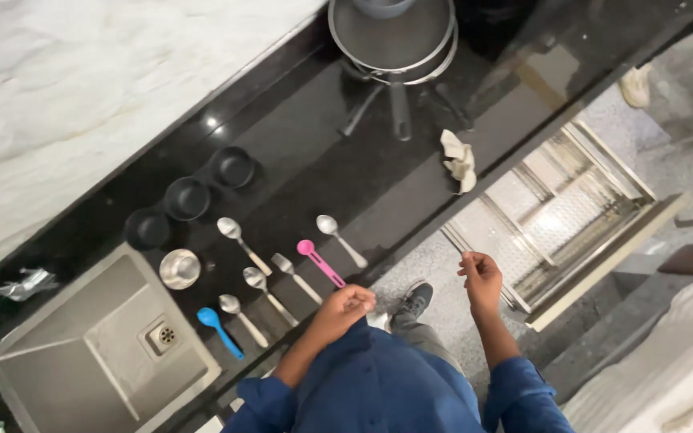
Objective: Organizing and lining up spoons, forks, and bowls on a kitchen counter.
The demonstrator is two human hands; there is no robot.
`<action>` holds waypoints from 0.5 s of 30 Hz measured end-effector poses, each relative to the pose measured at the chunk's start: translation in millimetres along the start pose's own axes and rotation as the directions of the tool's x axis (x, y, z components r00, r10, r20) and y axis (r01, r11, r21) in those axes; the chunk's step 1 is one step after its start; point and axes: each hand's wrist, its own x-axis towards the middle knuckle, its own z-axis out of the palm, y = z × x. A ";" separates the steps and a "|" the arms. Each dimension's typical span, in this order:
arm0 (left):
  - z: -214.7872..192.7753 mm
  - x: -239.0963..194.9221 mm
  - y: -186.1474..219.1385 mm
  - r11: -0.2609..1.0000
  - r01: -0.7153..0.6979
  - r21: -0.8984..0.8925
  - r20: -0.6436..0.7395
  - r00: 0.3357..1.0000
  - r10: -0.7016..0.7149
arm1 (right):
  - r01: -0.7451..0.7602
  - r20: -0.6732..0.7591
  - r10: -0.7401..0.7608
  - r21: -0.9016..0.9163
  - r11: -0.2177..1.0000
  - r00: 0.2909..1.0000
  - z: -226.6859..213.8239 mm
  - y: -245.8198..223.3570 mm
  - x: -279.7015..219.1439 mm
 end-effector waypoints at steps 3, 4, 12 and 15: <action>20.1 12.3 8.4 0.994 0.026 0.105 -0.018 1.000 -0.024 | 0.023 -0.088 -0.026 -0.031 0.999 0.996 -43.2 34.0 34.4; 25.1 18.6 11.5 0.991 0.050 0.123 -0.023 0.999 -0.048 | 0.033 -0.136 -0.043 -0.071 0.997 0.990 -56.1 45.6 48.9; 64.6 50.7 -5.4 0.859 0.116 0.499 -0.225 0.974 -0.001 | 0.084 0.025 -0.081 -0.387 0.918 0.996 -97.8 74.4 119.0; 73.1 57.9 -21.0 0.838 0.221 0.498 -0.307 0.949 -0.068 | 0.242 0.161 -0.186 -0.495 0.834 0.969 -76.3 74.6 147.9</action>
